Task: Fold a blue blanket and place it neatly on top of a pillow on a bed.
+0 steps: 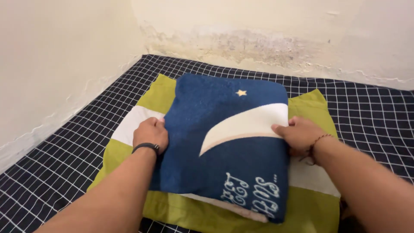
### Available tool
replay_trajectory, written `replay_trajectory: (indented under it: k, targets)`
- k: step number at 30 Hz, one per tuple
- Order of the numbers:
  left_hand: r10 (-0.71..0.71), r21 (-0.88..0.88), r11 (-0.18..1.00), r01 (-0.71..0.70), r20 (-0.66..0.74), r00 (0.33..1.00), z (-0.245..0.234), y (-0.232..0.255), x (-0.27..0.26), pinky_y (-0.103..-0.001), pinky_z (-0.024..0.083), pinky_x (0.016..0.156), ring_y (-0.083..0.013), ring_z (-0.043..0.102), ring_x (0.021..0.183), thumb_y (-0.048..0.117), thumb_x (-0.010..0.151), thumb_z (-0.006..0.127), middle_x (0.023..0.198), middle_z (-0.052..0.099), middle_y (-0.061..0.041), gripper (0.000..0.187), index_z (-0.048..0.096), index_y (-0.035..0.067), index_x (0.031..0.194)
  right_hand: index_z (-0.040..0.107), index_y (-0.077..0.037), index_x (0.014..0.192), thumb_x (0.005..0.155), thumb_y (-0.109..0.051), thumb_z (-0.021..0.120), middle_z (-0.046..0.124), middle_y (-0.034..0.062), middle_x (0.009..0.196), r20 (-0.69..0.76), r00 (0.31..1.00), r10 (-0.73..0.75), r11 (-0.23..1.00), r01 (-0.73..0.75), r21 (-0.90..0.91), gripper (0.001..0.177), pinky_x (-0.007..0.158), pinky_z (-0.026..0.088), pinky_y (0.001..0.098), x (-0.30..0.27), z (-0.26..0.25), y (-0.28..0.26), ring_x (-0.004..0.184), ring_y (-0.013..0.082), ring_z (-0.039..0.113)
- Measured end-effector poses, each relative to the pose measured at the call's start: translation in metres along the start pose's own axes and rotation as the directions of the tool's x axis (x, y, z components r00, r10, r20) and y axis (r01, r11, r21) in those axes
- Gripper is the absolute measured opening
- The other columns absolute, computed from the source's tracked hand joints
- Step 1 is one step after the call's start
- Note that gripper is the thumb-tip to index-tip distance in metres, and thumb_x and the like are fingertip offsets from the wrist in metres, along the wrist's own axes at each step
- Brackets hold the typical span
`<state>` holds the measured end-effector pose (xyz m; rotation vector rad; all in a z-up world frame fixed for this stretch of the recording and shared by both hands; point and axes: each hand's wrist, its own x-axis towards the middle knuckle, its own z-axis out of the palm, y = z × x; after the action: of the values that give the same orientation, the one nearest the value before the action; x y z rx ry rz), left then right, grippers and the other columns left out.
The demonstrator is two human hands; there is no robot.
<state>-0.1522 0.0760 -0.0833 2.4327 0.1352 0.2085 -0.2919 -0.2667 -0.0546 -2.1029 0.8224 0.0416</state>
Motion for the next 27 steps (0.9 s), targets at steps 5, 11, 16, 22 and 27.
replay_trajectory:
  k: [5, 11, 16, 22, 27]
  targets:
    - [-0.132, 0.005, 0.991, 0.132, -0.045, 0.990, -0.002, 0.005, 0.002, -0.047, 0.050, 0.102, -0.0411, 0.065, 0.116, 0.039, 0.092, 0.057, 0.119, 0.071, -0.023, 0.040, 0.075, 0.008, 0.111, 0.070, 0.005, 0.117, 0.096, -0.038, 0.064, 0.072, 0.0241, 0.104, 0.051, 0.998, 0.033, 0.999, -0.033, -0.010, 0.048, 0.062, 0.052, 0.0444, 0.007, -0.009, -0.009, 0.075, 0.0322, 0.065]
    - [-0.017, -0.011, 1.000, 0.018, 0.083, 0.996, -0.005, 0.049, 0.025, -0.045, 0.048, 0.105, -0.0380, 0.064, 0.120, 0.052, 0.095, 0.058, 0.122, 0.070, -0.022, 0.051, 0.072, 0.006, 0.112, 0.035, -0.002, 0.153, 0.096, -0.044, 0.068, 0.042, 0.0296, 0.147, -0.350, 0.861, -0.370, 0.928, 0.356, -0.106, 0.078, 0.109, 0.036, 0.0458, 0.074, -0.008, -0.027, 0.135, 0.0431, 0.042]
    - [0.189, 0.078, 0.977, -0.197, 0.103, 0.977, 0.017, 0.034, 0.049, -0.048, 0.048, 0.102, -0.0408, 0.063, 0.119, 0.044, 0.101, 0.052, 0.121, 0.070, -0.025, 0.046, 0.070, 0.003, 0.113, 0.055, -0.026, 0.154, 0.107, -0.043, 0.061, 0.038, 0.0258, 0.157, -0.149, 0.765, -0.626, 0.703, 0.471, -0.534, 0.051, 0.110, 0.029, 0.0548, 0.117, -0.009, -0.048, 0.138, 0.0528, 0.036]
    - [-0.002, 0.127, 0.992, -0.003, 0.043, 0.999, 0.012, 0.054, 0.058, -0.048, 0.047, 0.103, -0.0427, 0.059, 0.123, 0.031, 0.097, 0.053, 0.128, 0.065, -0.025, 0.038, 0.070, 0.005, 0.120, 0.068, -0.010, 0.122, 0.097, -0.031, 0.063, 0.070, 0.0214, 0.126, -0.104, 0.860, -0.500, 0.794, 0.408, -0.450, 0.033, 0.107, 0.049, 0.0457, 0.093, 0.001, -0.079, 0.121, 0.0382, 0.064]
    - [0.274, 0.131, 0.947, -0.292, 0.137, 0.952, 0.033, 0.088, 0.114, -0.043, 0.043, 0.107, -0.0383, 0.055, 0.127, 0.042, 0.096, 0.059, 0.136, 0.059, -0.022, 0.049, 0.064, 0.004, 0.127, 0.056, -0.015, 0.142, 0.096, -0.034, 0.059, 0.062, 0.0182, 0.136, -0.046, 0.753, -0.656, 0.691, 0.576, -0.436, 0.049, 0.108, 0.043, 0.0497, 0.090, 0.019, -0.106, 0.127, 0.0392, 0.056]
